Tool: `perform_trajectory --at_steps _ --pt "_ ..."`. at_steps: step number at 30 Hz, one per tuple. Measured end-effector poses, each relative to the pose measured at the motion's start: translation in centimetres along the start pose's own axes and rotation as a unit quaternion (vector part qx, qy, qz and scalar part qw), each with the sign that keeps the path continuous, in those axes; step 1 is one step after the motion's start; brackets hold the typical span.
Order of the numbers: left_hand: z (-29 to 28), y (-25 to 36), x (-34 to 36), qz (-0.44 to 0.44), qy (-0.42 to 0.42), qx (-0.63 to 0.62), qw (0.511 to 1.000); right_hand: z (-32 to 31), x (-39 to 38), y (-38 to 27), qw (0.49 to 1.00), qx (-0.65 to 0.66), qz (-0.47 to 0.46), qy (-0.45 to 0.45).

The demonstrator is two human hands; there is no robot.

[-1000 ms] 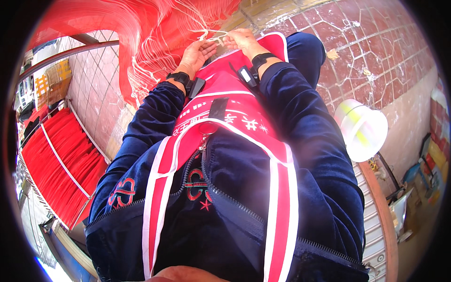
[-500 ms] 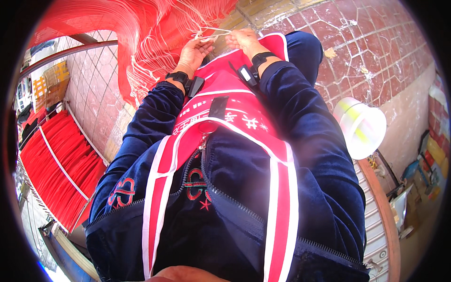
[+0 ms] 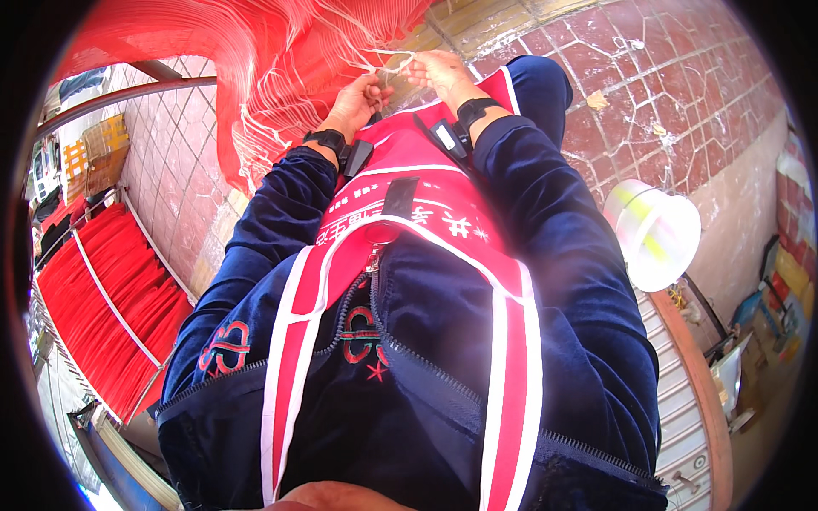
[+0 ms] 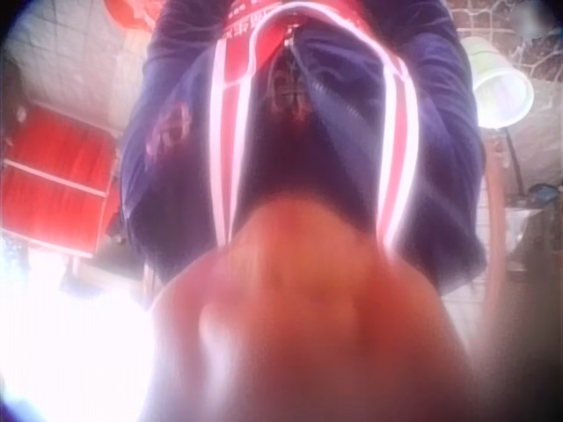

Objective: The person sits on a tiled floor and repeatedly ties knots in a red fishing net using both hands. The hands pull and tighten the white netting threads to secure the mesh. No tools are used, and the net remains in the person's lap throughout the clip.

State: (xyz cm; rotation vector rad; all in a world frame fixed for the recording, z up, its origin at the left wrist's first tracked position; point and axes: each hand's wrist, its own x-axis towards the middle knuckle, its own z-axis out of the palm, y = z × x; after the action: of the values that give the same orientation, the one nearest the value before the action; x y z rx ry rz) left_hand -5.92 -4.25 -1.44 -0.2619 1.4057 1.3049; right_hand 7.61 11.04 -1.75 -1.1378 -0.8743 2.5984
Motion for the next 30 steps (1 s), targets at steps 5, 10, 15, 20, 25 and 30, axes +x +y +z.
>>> perform_trajectory --at_steps 5,10,15,20,25,30 --pt "-0.2 -0.5 -0.4 -0.101 0.008 0.021 0.995 0.1 -0.2 -0.1 0.999 -0.023 0.03 -0.008" --pt "1.2 -0.1 -1.0 -0.093 -0.013 0.048 0.994 0.0 -0.5 0.2 0.998 -0.051 0.041 -0.017" --pt "2.0 0.1 -0.8 -0.053 -0.029 0.028 0.998 0.3 -0.6 0.3 0.997 -0.058 0.044 -0.027" --pt "2.0 0.1 -0.1 -0.013 -0.009 0.024 1.0 0.4 -0.5 0.4 0.998 -0.053 0.038 -0.022" --pt "2.1 0.3 -0.5 -0.006 0.03 0.007 1.0 0.2 -0.3 0.4 0.999 -0.033 0.028 -0.02" --pt "2.2 1.1 -1.1 -0.112 0.006 0.047 0.993 0.3 -0.2 0.4 0.999 -0.032 0.023 -0.025"
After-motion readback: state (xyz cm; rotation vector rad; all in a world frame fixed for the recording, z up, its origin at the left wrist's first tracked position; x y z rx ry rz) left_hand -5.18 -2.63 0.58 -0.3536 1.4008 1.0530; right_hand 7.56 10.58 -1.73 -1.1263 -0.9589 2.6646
